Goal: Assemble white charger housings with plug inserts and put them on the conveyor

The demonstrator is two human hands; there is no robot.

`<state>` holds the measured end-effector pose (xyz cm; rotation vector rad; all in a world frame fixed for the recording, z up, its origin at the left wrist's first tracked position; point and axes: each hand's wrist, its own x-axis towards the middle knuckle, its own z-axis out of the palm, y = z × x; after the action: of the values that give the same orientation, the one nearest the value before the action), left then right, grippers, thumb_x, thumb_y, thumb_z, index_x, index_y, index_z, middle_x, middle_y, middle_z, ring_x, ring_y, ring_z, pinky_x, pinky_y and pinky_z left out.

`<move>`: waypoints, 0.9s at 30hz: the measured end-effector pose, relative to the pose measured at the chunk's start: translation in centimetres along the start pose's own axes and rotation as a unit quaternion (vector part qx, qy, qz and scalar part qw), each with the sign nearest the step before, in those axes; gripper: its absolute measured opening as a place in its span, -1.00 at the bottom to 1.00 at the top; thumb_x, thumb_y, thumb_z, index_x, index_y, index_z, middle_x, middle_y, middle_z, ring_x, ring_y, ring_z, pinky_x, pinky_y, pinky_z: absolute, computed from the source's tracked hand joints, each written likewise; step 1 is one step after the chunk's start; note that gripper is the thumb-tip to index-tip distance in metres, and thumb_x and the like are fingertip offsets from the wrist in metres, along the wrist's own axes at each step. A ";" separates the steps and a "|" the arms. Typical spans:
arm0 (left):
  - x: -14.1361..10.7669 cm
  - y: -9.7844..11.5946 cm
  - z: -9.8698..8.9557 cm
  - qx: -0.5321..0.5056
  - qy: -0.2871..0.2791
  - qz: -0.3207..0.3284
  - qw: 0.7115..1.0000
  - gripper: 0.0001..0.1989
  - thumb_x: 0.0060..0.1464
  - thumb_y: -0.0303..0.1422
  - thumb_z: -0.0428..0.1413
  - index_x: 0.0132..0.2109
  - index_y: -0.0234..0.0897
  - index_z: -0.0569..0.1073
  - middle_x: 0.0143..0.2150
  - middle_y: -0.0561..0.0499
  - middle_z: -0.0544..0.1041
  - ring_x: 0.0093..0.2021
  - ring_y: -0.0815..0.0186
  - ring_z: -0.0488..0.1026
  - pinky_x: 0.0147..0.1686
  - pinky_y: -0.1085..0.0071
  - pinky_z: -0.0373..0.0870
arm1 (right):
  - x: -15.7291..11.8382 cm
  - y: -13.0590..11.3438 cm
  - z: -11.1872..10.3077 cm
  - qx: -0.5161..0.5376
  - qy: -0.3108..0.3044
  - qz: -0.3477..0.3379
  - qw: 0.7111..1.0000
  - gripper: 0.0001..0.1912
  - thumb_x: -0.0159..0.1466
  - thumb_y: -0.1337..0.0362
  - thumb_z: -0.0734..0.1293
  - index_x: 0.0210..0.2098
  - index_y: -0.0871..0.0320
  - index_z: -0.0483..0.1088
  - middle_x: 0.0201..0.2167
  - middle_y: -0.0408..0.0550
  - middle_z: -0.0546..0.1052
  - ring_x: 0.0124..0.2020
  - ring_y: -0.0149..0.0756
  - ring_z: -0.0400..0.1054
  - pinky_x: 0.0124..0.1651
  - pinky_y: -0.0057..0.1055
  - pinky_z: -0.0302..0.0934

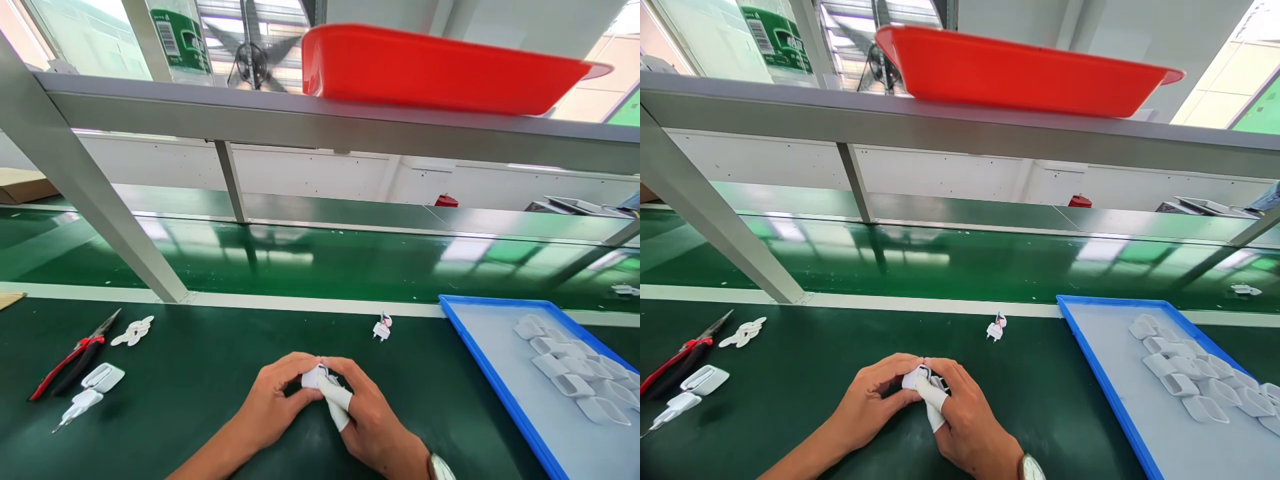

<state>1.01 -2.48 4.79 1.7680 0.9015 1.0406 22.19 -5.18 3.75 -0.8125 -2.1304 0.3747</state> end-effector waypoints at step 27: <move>0.2 0.3 0.3 -0.074 -0.049 -0.089 0.992 -0.71 0.14 -0.31 0.31 0.03 -0.07 0.61 -0.20 0.02 0.43 -0.30 0.34 0.43 -0.30 0.44 0.49 | -0.4 0.0 1.3 0.124 0.061 0.070 0.988 -0.55 0.37 0.48 0.24 0.21 0.07 0.34 0.03 0.09 0.49 -0.02 -0.20 0.44 0.02 -0.24 0.42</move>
<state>1.42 -2.48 5.07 1.5711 0.8799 0.8761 21.39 -5.43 2.71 -0.8192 -1.8731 0.6329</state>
